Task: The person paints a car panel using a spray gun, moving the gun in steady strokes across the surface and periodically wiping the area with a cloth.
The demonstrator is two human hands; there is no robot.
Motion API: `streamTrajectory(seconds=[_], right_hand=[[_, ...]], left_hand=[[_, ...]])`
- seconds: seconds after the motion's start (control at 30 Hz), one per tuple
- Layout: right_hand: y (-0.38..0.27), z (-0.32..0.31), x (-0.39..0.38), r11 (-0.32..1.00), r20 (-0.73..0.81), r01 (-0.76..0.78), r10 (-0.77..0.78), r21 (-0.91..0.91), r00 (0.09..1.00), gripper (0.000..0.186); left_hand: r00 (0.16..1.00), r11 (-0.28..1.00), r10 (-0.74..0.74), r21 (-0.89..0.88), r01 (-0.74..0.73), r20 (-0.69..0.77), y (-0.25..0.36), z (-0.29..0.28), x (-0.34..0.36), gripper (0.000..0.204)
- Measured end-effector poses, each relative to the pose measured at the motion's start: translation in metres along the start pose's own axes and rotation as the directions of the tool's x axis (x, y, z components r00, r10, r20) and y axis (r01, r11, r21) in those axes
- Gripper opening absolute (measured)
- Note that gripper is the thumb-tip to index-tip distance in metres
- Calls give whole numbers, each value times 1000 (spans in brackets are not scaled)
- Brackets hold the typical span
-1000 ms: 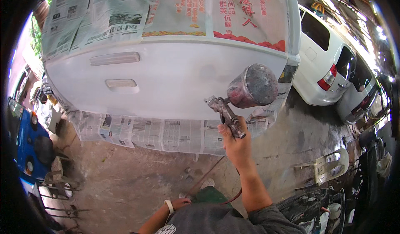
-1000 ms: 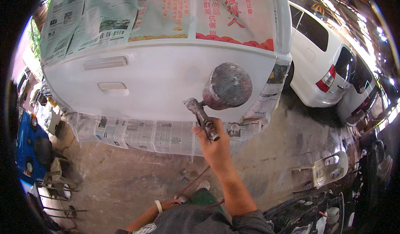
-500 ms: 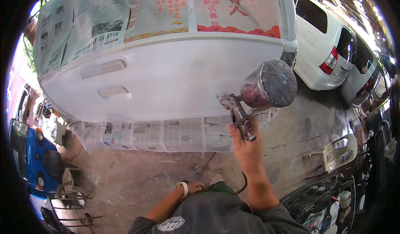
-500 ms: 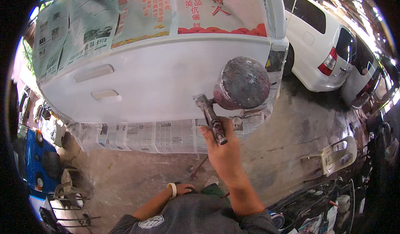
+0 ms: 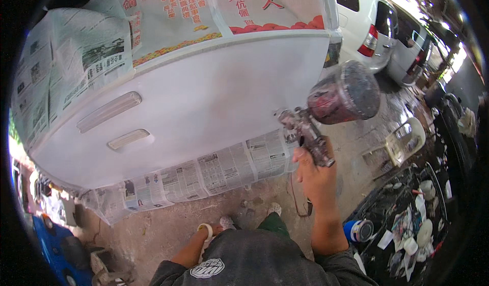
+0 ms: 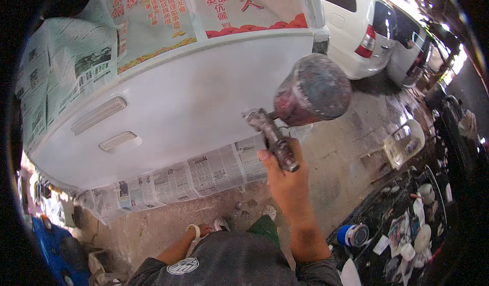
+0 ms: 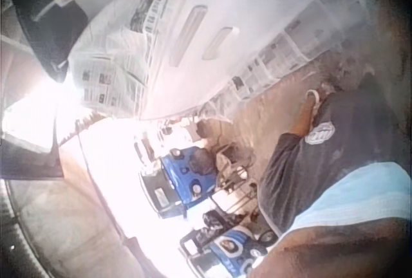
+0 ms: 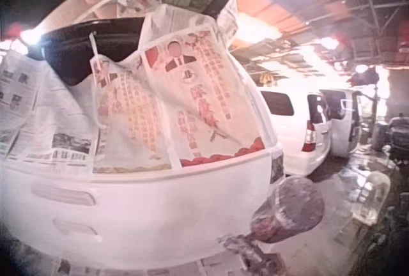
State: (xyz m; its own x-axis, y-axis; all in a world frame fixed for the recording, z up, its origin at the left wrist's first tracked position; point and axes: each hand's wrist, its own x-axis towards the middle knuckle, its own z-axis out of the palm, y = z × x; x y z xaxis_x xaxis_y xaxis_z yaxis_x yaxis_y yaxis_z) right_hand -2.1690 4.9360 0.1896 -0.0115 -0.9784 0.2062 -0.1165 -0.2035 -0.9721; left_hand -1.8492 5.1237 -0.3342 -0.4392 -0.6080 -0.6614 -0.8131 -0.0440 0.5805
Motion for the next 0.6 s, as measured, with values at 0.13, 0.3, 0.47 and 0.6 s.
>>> streamTrajectory(seconds=[0.13,0.3,0.47,0.6], right_hand=[[-15,17,-8,996,-143,3,-15,-86,990,28],[4,44,-6,972,-191,166,-197,-167,962,29],[-21,72,-19,998,-97,15,-22,-68,995,31],[-39,85,-21,999,12,-6,6,43,1000,29]], left_hand=[[980,940,149,291,-181,129,-94,24,-34,31],[902,832,93,465,-303,421,-117,0,-56,26],[896,749,213,524,-405,389,-113,-17,-50,32],[981,957,-161,-226,182,108,-112,7,-33,30]])
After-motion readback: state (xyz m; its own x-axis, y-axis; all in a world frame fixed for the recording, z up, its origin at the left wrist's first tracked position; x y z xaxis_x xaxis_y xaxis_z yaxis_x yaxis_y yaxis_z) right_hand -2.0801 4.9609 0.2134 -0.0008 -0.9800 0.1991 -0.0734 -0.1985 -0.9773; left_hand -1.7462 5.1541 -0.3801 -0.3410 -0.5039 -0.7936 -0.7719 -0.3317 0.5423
